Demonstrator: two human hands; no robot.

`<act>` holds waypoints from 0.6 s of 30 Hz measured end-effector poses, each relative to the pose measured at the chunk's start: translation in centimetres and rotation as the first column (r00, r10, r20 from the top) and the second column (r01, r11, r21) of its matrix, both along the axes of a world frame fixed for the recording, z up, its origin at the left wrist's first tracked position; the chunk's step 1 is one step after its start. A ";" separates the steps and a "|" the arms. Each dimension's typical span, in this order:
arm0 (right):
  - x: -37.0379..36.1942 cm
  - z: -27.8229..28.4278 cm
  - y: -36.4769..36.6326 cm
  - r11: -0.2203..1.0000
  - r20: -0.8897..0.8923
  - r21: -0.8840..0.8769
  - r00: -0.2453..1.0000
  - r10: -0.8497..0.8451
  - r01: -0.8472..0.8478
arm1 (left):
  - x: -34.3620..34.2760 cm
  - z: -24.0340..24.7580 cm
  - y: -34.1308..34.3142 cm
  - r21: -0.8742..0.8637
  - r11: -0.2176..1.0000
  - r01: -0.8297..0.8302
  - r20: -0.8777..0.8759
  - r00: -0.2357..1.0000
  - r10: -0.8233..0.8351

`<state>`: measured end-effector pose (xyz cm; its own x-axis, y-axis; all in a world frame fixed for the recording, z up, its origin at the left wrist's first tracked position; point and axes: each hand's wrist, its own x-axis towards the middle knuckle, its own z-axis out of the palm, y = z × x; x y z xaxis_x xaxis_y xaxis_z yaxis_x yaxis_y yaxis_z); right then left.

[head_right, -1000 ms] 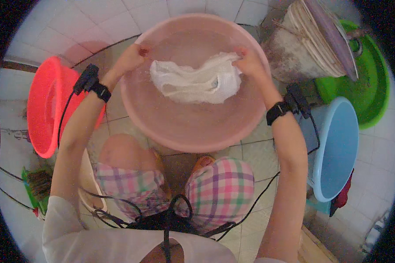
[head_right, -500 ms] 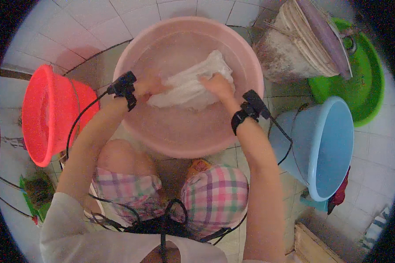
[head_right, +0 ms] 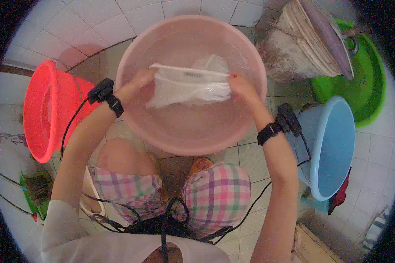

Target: Washing and rinsing clothes by hand in buckets.

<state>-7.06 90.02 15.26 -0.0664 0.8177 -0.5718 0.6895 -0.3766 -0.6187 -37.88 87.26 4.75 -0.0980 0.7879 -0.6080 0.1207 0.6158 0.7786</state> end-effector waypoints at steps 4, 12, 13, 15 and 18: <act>4.6 -0.7 1.9 0.922 0.261 0.357 0.964 0.055 -0.150 | 5.4 6.3 2.0 0.203 0.979 -0.008 -0.277 0.959 0.065; 1.9 0.5 1.9 0.769 -0.494 0.476 0.853 -0.167 0.426 | 5.0 11.2 2.2 0.561 0.820 -0.117 -0.159 0.956 0.245; 2.3 0.7 1.8 0.768 -0.493 0.476 0.853 -0.170 0.428 | 4.8 11.5 1.9 0.559 0.821 -0.115 -0.159 0.957 0.242; 3.4 1.4 1.7 0.616 0.003 0.779 0.983 -0.181 0.111 | 4.1 12.8 1.2 0.446 0.869 0.213 -0.621 0.773 0.129; 5.5 1.2 3.2 0.564 0.000 0.812 0.967 0.254 -0.148 | 1.9 13.1 1.3 0.645 0.492 0.585 -0.699 0.711 0.072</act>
<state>-1.61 93.18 16.44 -0.3032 0.8936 0.3309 0.5952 0.4488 -0.6666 -35.99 88.55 17.90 0.1536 0.9079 0.3902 0.7499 -0.3642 0.5522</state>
